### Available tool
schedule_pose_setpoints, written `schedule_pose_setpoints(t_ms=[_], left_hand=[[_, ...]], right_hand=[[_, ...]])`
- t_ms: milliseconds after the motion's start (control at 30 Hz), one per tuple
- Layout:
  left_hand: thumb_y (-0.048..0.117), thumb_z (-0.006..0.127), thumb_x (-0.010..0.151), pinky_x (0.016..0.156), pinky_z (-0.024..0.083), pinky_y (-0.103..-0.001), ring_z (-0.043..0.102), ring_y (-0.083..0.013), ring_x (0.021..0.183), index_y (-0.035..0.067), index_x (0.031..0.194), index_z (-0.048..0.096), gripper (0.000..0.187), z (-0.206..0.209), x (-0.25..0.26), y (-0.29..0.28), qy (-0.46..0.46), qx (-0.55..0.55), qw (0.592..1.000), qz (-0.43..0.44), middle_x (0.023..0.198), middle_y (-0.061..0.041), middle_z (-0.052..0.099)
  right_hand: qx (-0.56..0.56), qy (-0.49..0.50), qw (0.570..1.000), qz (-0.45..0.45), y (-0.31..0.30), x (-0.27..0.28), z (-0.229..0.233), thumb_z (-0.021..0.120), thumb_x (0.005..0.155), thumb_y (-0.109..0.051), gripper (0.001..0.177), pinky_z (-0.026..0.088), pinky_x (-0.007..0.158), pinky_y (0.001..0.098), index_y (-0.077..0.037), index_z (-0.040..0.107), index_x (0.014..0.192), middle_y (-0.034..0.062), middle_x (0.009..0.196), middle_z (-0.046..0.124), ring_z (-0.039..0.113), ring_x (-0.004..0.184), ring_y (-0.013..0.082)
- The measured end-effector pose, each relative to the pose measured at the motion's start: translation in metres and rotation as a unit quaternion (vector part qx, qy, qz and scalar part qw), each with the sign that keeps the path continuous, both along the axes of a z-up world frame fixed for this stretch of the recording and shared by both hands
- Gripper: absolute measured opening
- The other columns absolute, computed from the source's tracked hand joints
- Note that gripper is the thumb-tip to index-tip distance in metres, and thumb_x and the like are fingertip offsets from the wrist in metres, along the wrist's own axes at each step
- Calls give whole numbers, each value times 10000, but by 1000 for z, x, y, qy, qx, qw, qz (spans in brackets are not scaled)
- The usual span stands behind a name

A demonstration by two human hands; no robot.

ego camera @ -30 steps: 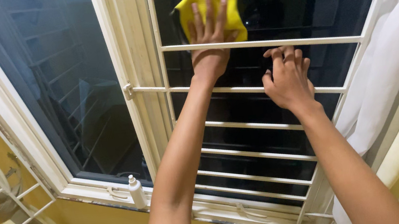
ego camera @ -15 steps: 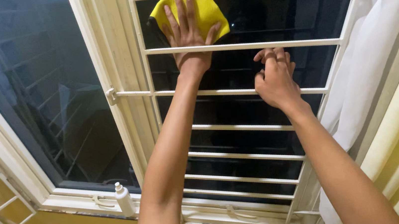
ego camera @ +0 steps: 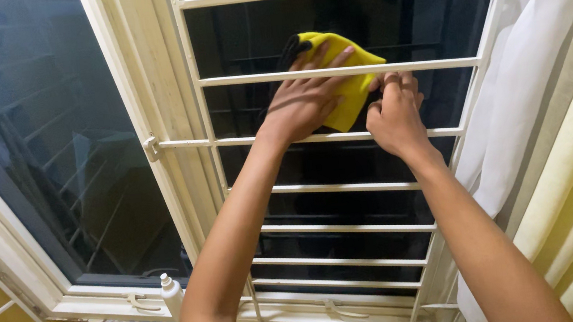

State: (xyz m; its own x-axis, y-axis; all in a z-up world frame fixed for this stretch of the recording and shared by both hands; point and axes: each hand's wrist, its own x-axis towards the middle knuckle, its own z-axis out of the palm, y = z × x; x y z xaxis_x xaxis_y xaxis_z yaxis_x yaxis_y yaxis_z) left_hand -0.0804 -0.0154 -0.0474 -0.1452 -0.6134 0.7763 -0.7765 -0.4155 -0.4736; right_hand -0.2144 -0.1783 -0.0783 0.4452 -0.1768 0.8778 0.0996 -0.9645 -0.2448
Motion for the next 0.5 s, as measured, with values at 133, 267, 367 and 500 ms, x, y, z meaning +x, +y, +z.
schedule_pose_setpoints(t_ms=[133, 267, 367, 500], left_hand=[[386, 630, 966, 1299, 180, -496, 194, -245, 1575, 402, 1585, 356, 677, 0, 14, 21, 115, -62, 989, 67, 1693, 69, 222], [442, 609, 1059, 1300, 187, -572, 147, -319, 1585, 301, 1629, 287, 669, 13, 41, 10, 76, -279, 957, 38, 1711, -29, 159], [454, 591, 1081, 1302, 163, -615, 86, -367, 1595, 315, 1640, 242, 673, 28, 48, -19, 38, -364, 930, 36, 1718, -48, 121], [473, 605, 1063, 1304, 133, -624, 54, -357, 1606, 408, 1626, 239, 674, 30, 23, -52, 17, -262, 965, 5, 1726, -19, 131]], right_hand=[[33, 23, 999, -11, 5, -3, 4, 543, 805, 30, 229, 342, 1089, 534, -40, 589, 1018, 167, 1150, 547, 513, 1221, 339], [21, 22, 999, -9, 16, -11, 11, 542, 768, 41, 139, 438, 975, 490, -39, 609, 860, 142, 977, 621, 612, 1066, 322], [115, 106, 988, -8, 29, -18, 18, 541, 760, -15, 78, 543, 739, 430, -49, 586, 814, 112, 851, 660, 681, 808, 288], [94, 119, 988, -16, 34, -23, 18, 655, 758, -114, 137, 532, 630, 417, -19, 571, 707, 142, 641, 644, 652, 611, 293]])
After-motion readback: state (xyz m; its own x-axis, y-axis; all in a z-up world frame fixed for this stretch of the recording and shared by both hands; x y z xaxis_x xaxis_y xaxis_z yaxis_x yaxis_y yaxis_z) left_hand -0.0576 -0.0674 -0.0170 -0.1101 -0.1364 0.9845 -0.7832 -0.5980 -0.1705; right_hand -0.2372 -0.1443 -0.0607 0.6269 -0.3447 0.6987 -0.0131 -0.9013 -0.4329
